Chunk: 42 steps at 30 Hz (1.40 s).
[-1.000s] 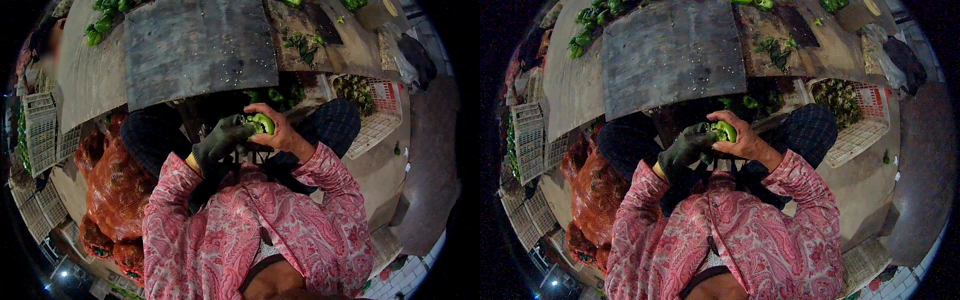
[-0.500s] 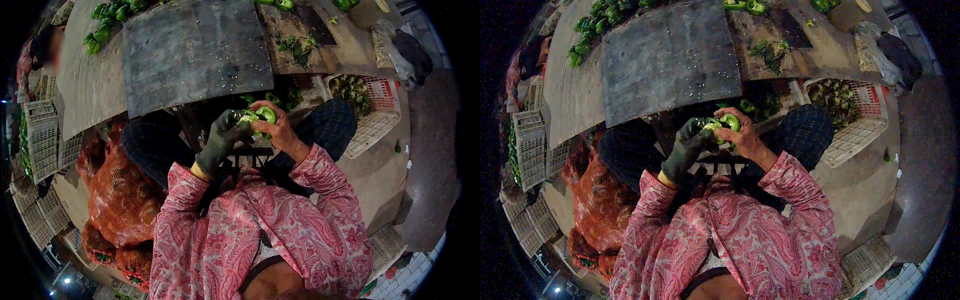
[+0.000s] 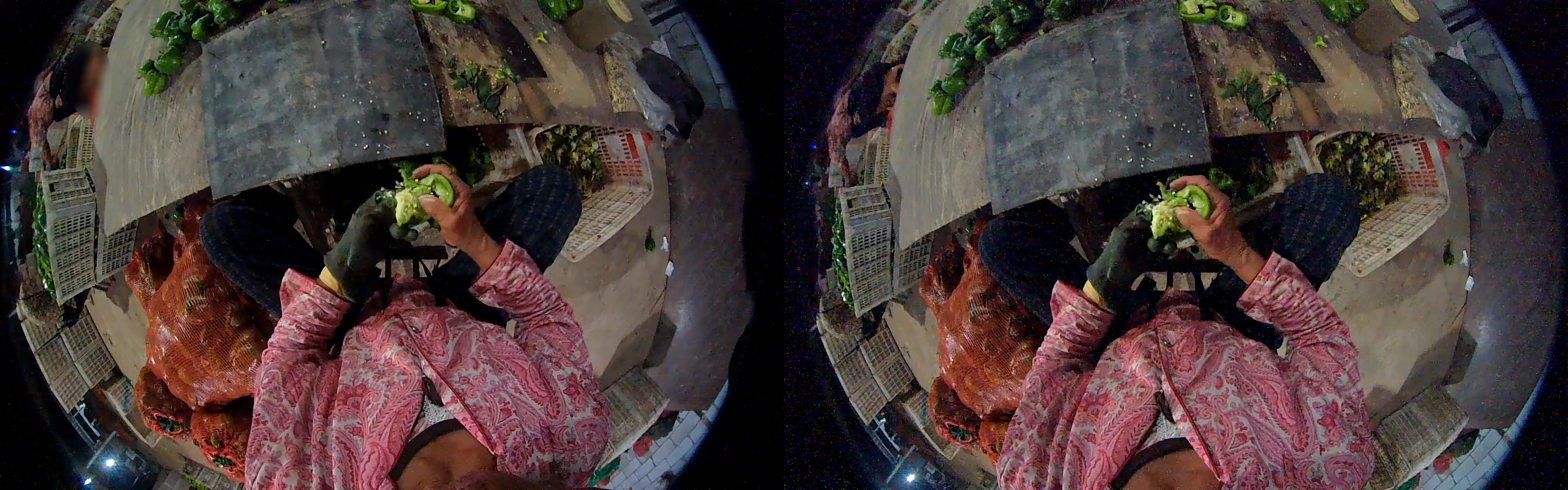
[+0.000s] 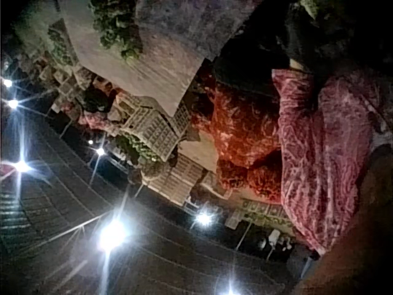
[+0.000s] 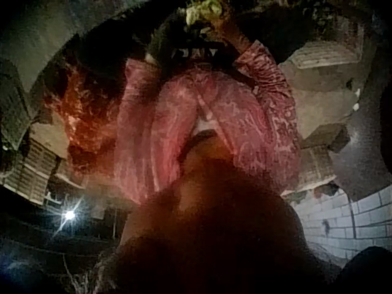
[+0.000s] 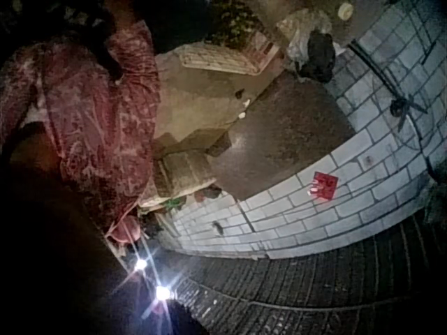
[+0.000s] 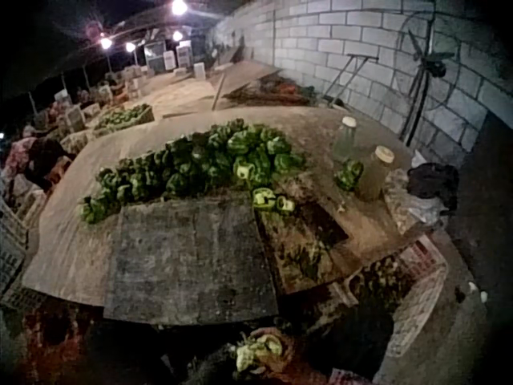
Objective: The person cuts green bell peppers on a low wooden table using a knife. They remove the stems and slice the peppers into pieces, placing the cut pieces on the table and discarding the stems into a nearby basket.
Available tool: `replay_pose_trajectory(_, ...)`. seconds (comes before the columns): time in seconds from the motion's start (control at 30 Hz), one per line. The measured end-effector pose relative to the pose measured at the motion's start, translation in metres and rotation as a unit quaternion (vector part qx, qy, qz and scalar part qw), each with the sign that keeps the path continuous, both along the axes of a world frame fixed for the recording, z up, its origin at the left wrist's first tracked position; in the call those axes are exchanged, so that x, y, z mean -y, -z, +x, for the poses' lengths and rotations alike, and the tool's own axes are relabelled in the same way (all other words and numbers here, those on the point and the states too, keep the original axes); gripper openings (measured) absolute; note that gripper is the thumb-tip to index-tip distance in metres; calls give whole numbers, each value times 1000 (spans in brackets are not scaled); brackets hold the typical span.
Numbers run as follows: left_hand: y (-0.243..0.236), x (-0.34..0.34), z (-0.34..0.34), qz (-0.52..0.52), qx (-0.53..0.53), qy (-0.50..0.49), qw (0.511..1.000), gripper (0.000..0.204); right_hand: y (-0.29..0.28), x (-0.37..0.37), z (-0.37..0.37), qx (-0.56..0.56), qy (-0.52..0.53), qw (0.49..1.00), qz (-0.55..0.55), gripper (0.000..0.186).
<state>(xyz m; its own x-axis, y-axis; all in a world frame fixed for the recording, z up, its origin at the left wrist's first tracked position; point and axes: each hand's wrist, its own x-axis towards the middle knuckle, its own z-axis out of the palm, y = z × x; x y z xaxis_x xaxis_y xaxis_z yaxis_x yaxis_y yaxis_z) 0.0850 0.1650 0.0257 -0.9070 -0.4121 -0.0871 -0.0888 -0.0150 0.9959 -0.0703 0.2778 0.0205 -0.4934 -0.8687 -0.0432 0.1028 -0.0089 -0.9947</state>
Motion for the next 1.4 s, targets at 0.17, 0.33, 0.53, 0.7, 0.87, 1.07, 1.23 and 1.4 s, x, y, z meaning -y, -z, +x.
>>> replay_pose_trajectory(0.17,29,7,-1,-170,-5,30,985,33,14,0,2,-57,-37,997,38,37)
replay_pose_trajectory(0.33,-8,1,-19,316,79,-66,943,23,14,7,7,-27,8,1000,14,32)
replay_pose_trajectory(0.53,14,-5,-16,-291,-85,-14,953,35,26,3,2,331,124,935,34,28)
replay_pose_trajectory(0.7,-2,2,-19,191,-29,-92,977,41,36,0,-3,3,-6,999,54,45)
replay_pose_trajectory(0.87,-21,-4,-37,79,4,-119,990,49,30,0,-10,-42,46,996,68,61)
replay_pose_trajectory(1.07,-41,-22,-73,105,8,26,994,61,57,-26,-29,121,15,992,-11,58)
replay_pose_trajectory(1.23,-2,-12,-63,159,-16,-13,987,51,7,0,-22,299,187,923,151,47)
replay_pose_trajectory(1.4,-7,-3,-75,153,1,-5,988,42,51,9,-26,151,144,976,60,43)
